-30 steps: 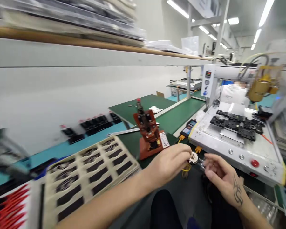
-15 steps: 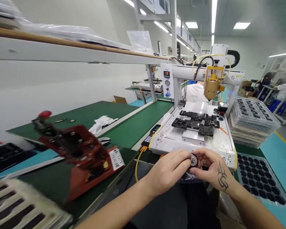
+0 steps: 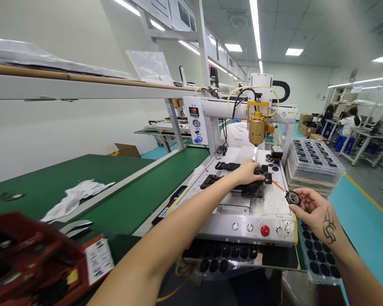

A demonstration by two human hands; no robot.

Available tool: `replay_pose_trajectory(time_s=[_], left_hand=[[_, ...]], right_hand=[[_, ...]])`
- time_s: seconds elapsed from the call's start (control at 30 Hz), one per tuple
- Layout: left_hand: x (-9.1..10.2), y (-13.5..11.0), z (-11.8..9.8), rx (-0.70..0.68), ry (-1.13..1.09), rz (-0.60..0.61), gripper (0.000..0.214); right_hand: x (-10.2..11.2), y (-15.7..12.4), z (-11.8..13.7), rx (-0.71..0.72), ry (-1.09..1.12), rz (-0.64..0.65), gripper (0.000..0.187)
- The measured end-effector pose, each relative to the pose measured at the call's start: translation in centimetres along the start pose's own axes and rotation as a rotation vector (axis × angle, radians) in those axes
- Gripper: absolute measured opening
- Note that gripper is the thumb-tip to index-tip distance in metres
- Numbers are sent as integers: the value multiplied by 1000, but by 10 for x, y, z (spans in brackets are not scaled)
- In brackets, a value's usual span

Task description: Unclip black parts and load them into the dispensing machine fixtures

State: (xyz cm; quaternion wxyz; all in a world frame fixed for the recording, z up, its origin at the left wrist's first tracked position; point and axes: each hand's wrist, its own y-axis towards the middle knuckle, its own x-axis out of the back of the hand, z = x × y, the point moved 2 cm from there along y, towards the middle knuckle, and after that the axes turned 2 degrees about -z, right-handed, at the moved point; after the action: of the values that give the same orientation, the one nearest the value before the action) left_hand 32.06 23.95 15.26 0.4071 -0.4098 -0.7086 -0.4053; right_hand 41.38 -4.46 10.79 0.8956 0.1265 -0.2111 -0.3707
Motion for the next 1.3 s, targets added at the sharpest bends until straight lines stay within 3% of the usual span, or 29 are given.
replay_pose_trajectory(time_s=[0.17,0.27,0.37,0.5,0.7,0.9,1.07,1.3], left_hand=[[-6,35,9,54,85,260,37],[-4,48,5,66,121,376,30],[-4,56,-6,63,128,402,28],[2,51,-14,40,54,314,28],[44,13,-4,8,-207,-11,34],[68,-51,6,20,-388,-135,43],[73,-100,5,41,-468,-186,44],[66,-137,0,60,-527,-195,39]], right_hand=[[27,-5,-14,-50,23,-48,52],[31,6,-19,-29,24,-84,53],[24,28,-22,15,-16,-87,54],[4,58,-27,77,-111,-31,53],[-45,114,-31,122,-194,176,46],[-74,165,-33,115,-327,404,43],[-75,171,-38,162,-395,459,44],[-86,168,-46,247,-478,426,31]])
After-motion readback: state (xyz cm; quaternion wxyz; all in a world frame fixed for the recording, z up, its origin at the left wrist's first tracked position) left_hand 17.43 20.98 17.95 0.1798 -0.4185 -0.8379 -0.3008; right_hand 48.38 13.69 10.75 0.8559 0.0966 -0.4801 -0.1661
